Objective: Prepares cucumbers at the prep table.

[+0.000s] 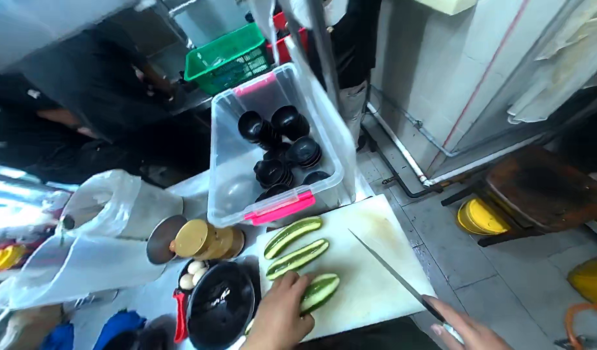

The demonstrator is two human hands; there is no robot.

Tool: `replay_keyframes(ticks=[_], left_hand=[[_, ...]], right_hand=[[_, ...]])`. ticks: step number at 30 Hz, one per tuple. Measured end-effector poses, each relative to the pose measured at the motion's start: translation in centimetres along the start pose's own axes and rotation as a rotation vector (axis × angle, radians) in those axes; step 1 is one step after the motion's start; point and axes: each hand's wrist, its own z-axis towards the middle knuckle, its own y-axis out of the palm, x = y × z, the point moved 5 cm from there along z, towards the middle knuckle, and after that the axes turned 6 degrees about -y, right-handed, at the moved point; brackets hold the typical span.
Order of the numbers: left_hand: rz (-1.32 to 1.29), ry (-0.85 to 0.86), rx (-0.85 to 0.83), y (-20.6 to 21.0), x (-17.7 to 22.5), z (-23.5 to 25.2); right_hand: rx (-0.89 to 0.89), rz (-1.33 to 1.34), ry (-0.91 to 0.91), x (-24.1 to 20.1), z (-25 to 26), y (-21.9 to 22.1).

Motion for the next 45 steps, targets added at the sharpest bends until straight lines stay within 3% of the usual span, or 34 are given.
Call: replay_keyframes(ticks=[4, 10, 12, 16, 21, 36, 45], left_hand=[[-0.079, -0.145, -0.117, 6.8, -2.8, -1.3], [-0.176, -0.172, -0.044, 7.3, -5.9, -2.4], [-0.19, -0.149, 0.02, 7.5, -6.1, -2.6], [-0.23, -0.117, 0.31, 8.1, -5.9, -2.9], [-0.261, -0.127, 0.494, 9.1, -5.5, -2.9], [-0.04, -0.165, 0.601, 10.2, -4.6, -2.0], [-0.008, -0.21, 0.618, 10.3, -4.3, -2.0]], right_hand=[[-0.233, -0.217, -0.067, -0.8, 1.7, 1.2], [-0.414, -0.446, -0.157, -4.2, 4.1, 2.6], [-0.431, -0.493, -0.177, -5.3, 4.6, 2.5], [-0.463, -0.533, -0.178, -6.9, 5.6, 1.9], [-0.524, -0.539, -0.168, -7.3, 6.5, 1.7], [-0.652, -0.539, -0.201, -6.8, 8.8, 1.2], [-0.632, -0.511, -0.304, -6.7, 12.0, 4.3]])
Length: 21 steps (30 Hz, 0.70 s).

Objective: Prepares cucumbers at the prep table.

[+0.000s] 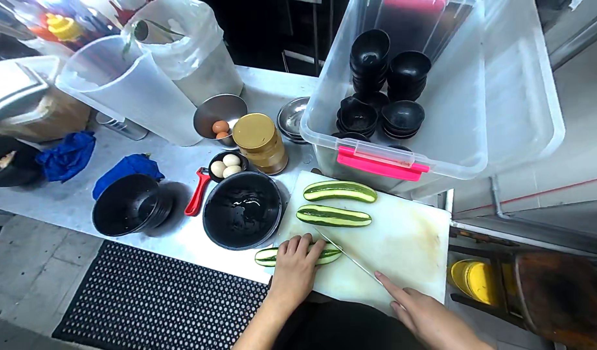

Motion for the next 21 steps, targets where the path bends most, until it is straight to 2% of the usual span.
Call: replay_keyframes(ticks=[4, 9, 12, 16, 19, 21], left_hand=[[-0.02, 0.015, -0.005, -0.1, 0.4, -0.3], [-0.034, 0.038, -0.018, -0.2, 2.3, -2.3], [-0.019, 0.03, -0.011, -0.1, 2.6, -2.6], [-0.007, 0.03, -0.01, 0.0, 2.6, -2.9], [-0.018, 0.028, 0.005, 0.0, 2.5, -3.1], [-0.052, 0.002, -0.046, -0.3, 2.3, -3.1]], right_hand=[[-0.097, 0.04, 0.026, 0.3, -0.5, 0.1], [-0.053, 0.088, -0.032, 0.1, -3.7, 0.9], [-0.057, 0.076, -0.023, 0.0, -2.1, 1.5], [-0.159, 0.067, 0.042, 0.3, 1.2, 2.5], [-0.141, 0.053, 0.049, 1.1, 0.4, 2.5], [-0.112, 0.036, 0.068, 1.7, -0.9, 2.2]])
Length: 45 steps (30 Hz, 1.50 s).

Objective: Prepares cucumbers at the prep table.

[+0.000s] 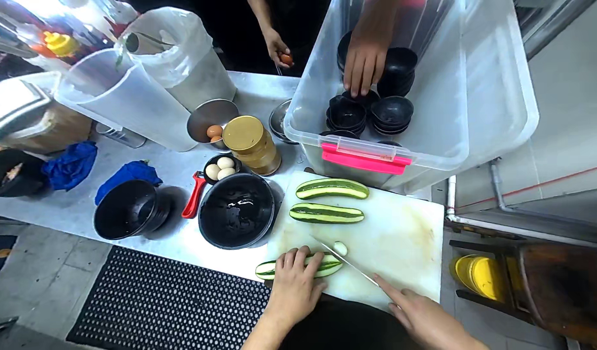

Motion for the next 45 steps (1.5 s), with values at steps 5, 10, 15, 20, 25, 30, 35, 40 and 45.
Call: replay_keyframes(ticks=[5, 10, 15, 20, 25, 30, 35, 40, 45], left_hand=[[0.003, 0.003, 0.023, 0.1, 0.0, 0.1], [0.013, 0.025, 0.056, 0.3, 0.1, 0.0], [0.007, 0.025, 0.066, 0.2, 0.1, 0.0], [0.002, 0.023, 0.077, 0.3, 0.2, -0.1], [0.003, 0.028, 0.093, 0.3, 0.2, -0.1], [0.005, 0.022, 0.109, 0.6, 0.2, -0.1], [0.003, 0.018, 0.11, 0.8, 0.2, -0.1], [0.002, 0.015, 0.112, 0.8, 0.2, -0.2], [-0.016, 0.016, 0.095, 0.5, 0.3, -0.4]], right_hand=[[0.104, -0.004, -0.03, -0.7, -4.2, -1.4], [0.085, -0.019, -0.057, -1.7, -5.7, -2.1], [0.047, -0.028, -0.051, -1.6, -5.9, -2.1], [0.052, -0.032, -0.075, -1.7, -6.2, -2.2], [0.04, -0.046, -0.067, -1.5, -6.0, -2.3], [0.022, -0.043, -0.058, -1.8, -5.2, -2.4], [-0.033, -0.039, -0.061, -2.0, -1.8, -1.7], [-0.093, -0.021, -0.061, -2.2, 2.5, -0.3], [-0.085, -0.03, -0.059, -2.1, 2.7, -0.3]])
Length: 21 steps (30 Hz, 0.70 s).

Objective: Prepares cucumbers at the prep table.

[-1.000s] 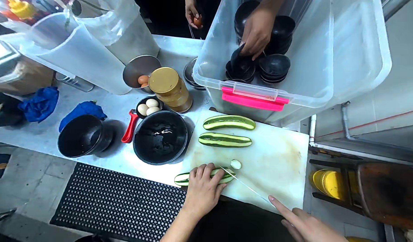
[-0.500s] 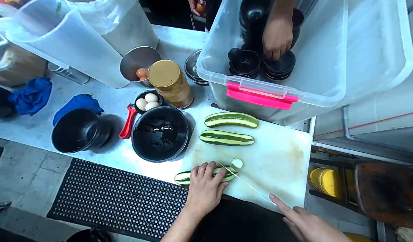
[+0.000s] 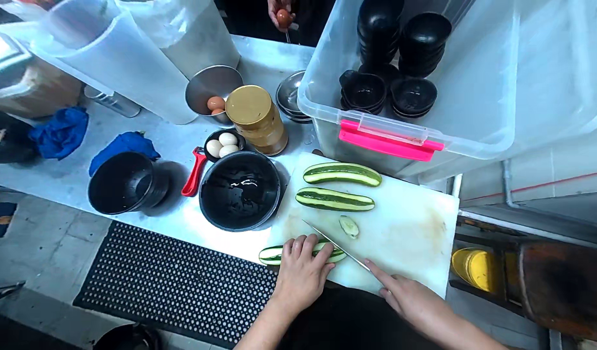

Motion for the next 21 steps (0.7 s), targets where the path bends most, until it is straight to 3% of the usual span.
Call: replay_keyframes(ticks=[5, 9, 21], left_hand=[[-0.024, -0.003, 0.017, 0.0, -0.3, -0.3], [-0.029, -0.001, 0.027, 0.0, -0.3, -0.2], [-0.035, -0.02, 0.063, 0.2, -0.3, -0.4]], right_hand=[[0.173, -0.054, -0.007, -1.2, -5.1, -2.4], [0.114, -0.049, -0.008, -1.8, -8.1, -2.8], [0.046, -0.049, -0.011, -1.1, -7.8, -2.3]])
